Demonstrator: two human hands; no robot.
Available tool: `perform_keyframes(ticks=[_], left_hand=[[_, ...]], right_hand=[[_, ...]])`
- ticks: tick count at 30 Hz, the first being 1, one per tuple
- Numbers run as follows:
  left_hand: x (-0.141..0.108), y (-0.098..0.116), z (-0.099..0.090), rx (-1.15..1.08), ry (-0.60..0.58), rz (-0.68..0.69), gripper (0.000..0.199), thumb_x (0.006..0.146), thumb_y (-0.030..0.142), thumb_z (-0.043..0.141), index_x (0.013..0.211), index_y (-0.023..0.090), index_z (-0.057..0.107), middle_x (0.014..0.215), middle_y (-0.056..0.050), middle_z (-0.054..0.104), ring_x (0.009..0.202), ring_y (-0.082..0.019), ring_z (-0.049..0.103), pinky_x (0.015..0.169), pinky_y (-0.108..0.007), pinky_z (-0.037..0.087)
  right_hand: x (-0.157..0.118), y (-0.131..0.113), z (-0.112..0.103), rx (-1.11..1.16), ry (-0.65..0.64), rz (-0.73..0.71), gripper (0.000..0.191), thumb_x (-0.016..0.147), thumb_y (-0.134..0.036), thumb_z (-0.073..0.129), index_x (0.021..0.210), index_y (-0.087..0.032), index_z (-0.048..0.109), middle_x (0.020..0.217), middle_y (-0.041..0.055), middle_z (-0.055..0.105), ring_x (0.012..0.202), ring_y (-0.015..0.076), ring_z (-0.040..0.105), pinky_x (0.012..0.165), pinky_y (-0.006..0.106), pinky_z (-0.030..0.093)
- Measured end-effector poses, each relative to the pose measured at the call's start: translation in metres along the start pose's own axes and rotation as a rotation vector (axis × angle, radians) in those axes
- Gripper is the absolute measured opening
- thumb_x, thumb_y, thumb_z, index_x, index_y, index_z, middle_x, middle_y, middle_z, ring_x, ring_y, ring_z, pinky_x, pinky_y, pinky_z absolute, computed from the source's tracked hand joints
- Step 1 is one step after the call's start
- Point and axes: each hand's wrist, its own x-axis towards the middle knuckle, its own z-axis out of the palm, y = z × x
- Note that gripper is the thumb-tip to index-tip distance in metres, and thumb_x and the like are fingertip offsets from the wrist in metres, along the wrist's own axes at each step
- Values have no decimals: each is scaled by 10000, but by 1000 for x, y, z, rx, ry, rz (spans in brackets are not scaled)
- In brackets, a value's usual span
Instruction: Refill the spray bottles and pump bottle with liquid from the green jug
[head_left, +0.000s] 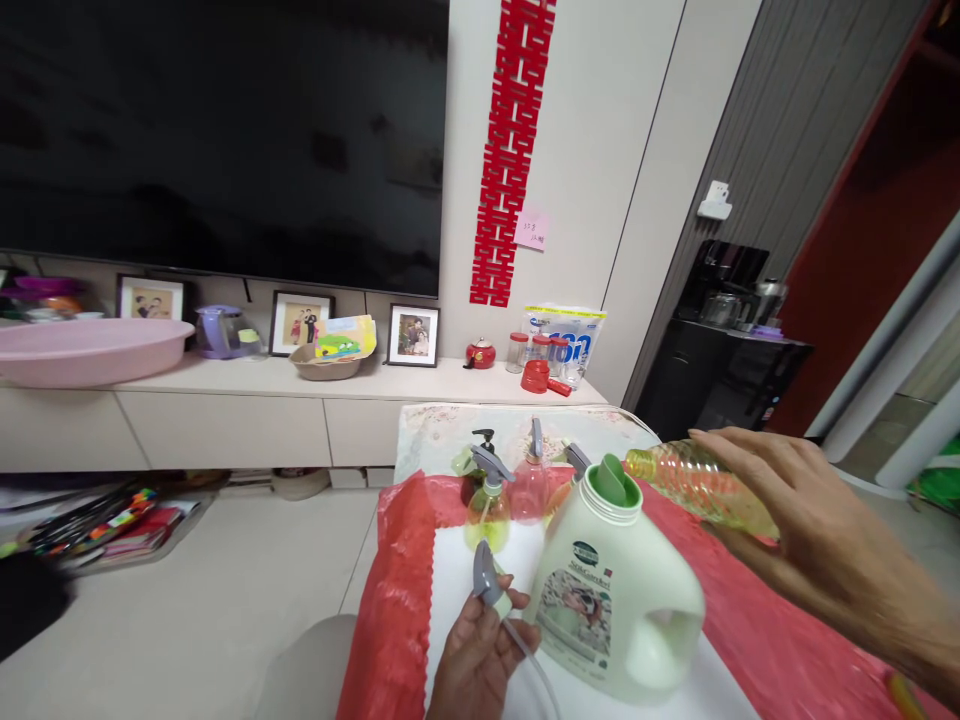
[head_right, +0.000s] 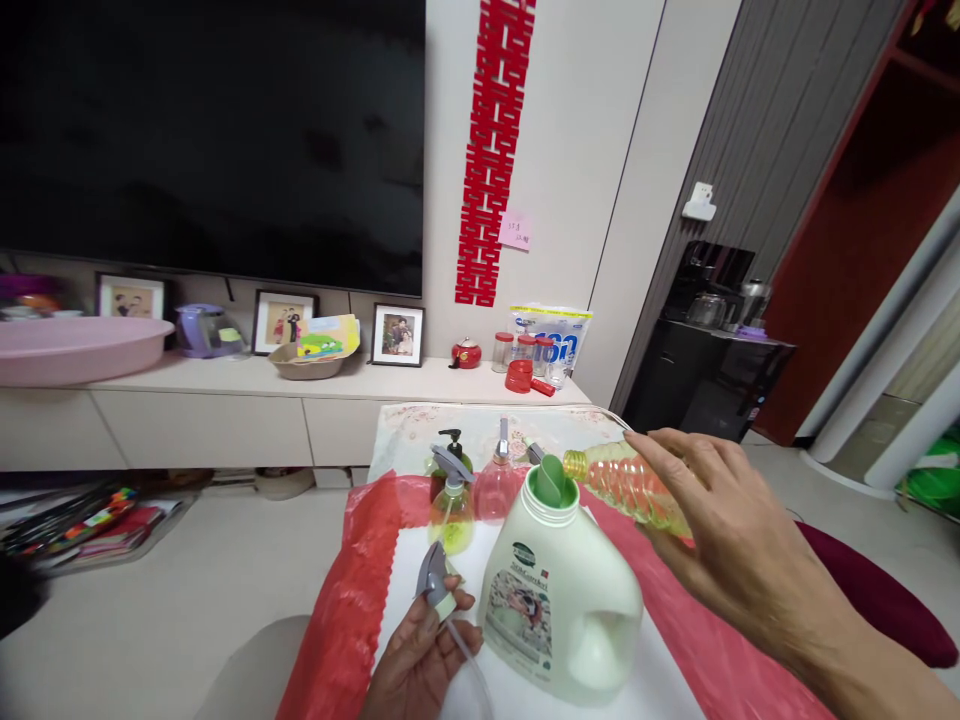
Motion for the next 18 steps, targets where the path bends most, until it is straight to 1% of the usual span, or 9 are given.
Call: perform_keyframes(ticks=[3, 7, 11, 15, 18], left_hand=[[0, 1, 0, 7, -1, -2, 328, 820, 322, 789, 1124, 224, 716, 1058, -76, 726, 843, -194, 729, 882, -362, 532], [0, 0, 1, 5, 21, -3, 337, 808, 332, 803, 1113, 212, 723, 1053, -83, 729, 827, -185, 721, 898, -374, 527], [1, 0, 0, 2, 31, -11, 343, 778, 347, 833, 1089, 228, 748, 1042, -74, 737, 819, -168, 710, 895, -359, 530], [1, -1, -3, -6, 22, -25, 326, 781, 344, 832, 1082, 241, 759, 1041, -69, 741, 823, -164, 708, 896, -351, 532], [1, -1, -3, -11, 12, -19, 323, 787, 335, 827, 1089, 243, 759, 1046, -68, 739, 822, -165, 706, 896, -353, 532]], right_hand=[[8, 0, -6, -45, -3, -35, 497, 990, -337, 397, 1463, -185, 382, 1337, 133, 487, 1139, 286, 487, 916, 448, 476], [14, 1, -10, -96, -31, -58, 529, 942, -251, 406, 1467, -196, 372, 1342, 128, 488, 1137, 301, 486, 879, 463, 494], [17, 5, -9, -152, -29, -95, 540, 928, -226, 419, 1467, -226, 376, 1329, 120, 496, 1140, 322, 490, 873, 492, 506], [20, 8, -10, -196, -23, -119, 559, 923, -211, 430, 1477, -251, 365, 1343, 106, 490, 1140, 320, 494, 873, 495, 515], [22, 9, -13, -214, -33, -126, 538, 935, -210, 421, 1468, -259, 368, 1347, 99, 490, 1153, 321, 489, 883, 499, 504]])
